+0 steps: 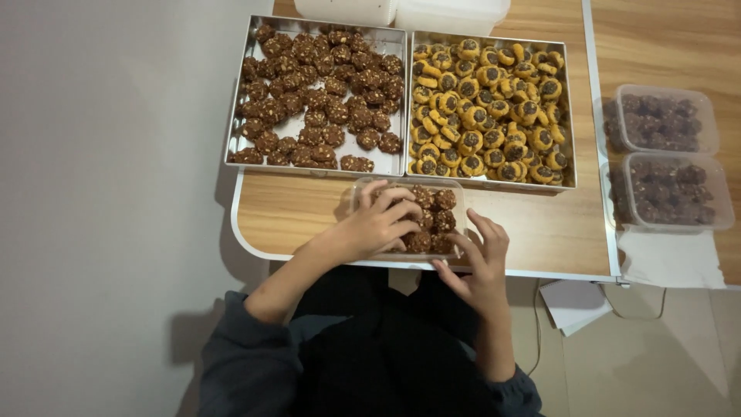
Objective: Packing chocolate-covered cookies from a metal tray into clear plastic containers for sale, including adding a paper divider and closing the lid.
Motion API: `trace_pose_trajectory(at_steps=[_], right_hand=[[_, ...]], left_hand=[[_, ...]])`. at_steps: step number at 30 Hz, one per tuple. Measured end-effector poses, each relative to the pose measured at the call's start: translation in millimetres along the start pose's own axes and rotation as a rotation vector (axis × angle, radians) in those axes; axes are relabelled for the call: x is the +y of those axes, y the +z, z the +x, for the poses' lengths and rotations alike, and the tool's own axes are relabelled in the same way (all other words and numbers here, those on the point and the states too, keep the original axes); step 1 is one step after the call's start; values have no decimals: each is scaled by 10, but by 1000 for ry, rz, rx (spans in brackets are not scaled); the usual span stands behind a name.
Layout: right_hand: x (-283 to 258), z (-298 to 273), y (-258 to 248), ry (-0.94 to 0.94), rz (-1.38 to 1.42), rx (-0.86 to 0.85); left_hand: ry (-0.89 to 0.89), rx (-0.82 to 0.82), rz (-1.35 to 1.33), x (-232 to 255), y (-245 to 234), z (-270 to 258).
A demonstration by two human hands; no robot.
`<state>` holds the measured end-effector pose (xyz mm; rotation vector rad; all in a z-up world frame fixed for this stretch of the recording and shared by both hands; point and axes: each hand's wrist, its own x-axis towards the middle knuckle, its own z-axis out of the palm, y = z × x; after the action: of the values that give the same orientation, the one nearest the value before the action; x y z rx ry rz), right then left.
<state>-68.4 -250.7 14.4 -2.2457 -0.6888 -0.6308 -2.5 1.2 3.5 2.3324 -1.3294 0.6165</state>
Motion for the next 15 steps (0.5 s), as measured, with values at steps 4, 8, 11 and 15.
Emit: trace_pose_trajectory(at_steps=[4,8,11,15], right_hand=[[79,-68,-18,-14,-57,3],[72,-46,-28,-25,-75,26],[201,-174,47,-25,-63,39],[30,-45,-33,-37,-24,34]], left_hand=[[-19,0,-16,19,-137,27],[-22,10,4,4,-133,4],[-63,33,2,41,-196,15],[-58,76,-14,50,-119,-7]])
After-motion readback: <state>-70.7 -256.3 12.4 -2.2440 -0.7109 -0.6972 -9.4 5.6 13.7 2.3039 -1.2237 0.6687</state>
